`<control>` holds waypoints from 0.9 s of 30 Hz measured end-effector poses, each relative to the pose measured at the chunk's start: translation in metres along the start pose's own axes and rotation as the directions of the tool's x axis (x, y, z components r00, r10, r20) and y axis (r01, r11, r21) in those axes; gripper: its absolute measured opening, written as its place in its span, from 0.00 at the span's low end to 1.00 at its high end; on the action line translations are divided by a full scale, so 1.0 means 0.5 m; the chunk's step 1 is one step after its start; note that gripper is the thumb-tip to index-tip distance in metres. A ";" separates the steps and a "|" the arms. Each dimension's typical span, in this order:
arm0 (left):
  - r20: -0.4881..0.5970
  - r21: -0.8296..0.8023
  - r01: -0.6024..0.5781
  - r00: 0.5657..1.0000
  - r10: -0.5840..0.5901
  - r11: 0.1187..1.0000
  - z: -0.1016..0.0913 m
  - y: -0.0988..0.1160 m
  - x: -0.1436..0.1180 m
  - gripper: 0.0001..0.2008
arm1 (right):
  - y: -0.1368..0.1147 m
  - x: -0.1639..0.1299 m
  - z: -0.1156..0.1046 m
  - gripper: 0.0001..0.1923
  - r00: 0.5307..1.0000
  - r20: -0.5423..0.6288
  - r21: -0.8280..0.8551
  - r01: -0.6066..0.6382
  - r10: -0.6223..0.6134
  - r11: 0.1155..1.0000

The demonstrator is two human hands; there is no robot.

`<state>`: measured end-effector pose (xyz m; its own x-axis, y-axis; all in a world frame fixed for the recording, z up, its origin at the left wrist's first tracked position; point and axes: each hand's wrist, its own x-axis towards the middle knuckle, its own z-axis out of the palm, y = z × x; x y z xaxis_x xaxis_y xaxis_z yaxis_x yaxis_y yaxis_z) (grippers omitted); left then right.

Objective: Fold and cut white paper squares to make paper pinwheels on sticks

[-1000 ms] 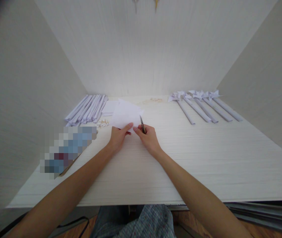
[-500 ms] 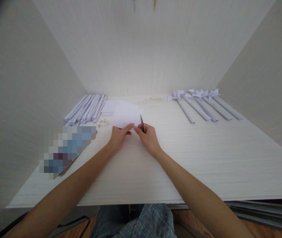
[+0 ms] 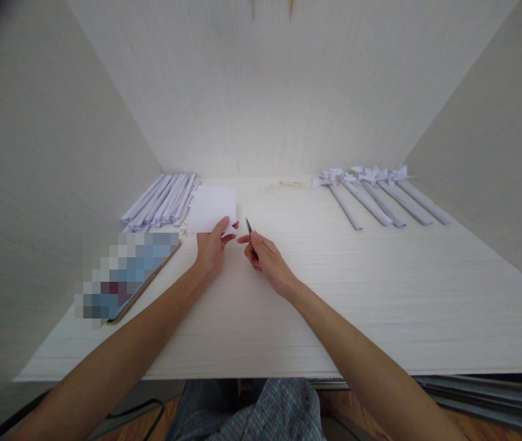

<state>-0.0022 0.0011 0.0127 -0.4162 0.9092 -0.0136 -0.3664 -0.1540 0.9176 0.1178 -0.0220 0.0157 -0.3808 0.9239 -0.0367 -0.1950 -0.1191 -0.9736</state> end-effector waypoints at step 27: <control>0.053 -0.047 0.076 0.996 -0.073 0.996 0.008 0.001 -0.011 0.11 | 0.004 0.006 0.005 0.14 0.995 -0.050 -0.011 -0.089 0.089 0.996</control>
<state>0.0030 -0.0024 0.0149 -0.3438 0.9371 -0.0597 -0.4358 -0.1029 0.8941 0.1139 -0.0206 0.0143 -0.3507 0.9268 -0.1341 -0.1501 -0.1970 -0.9688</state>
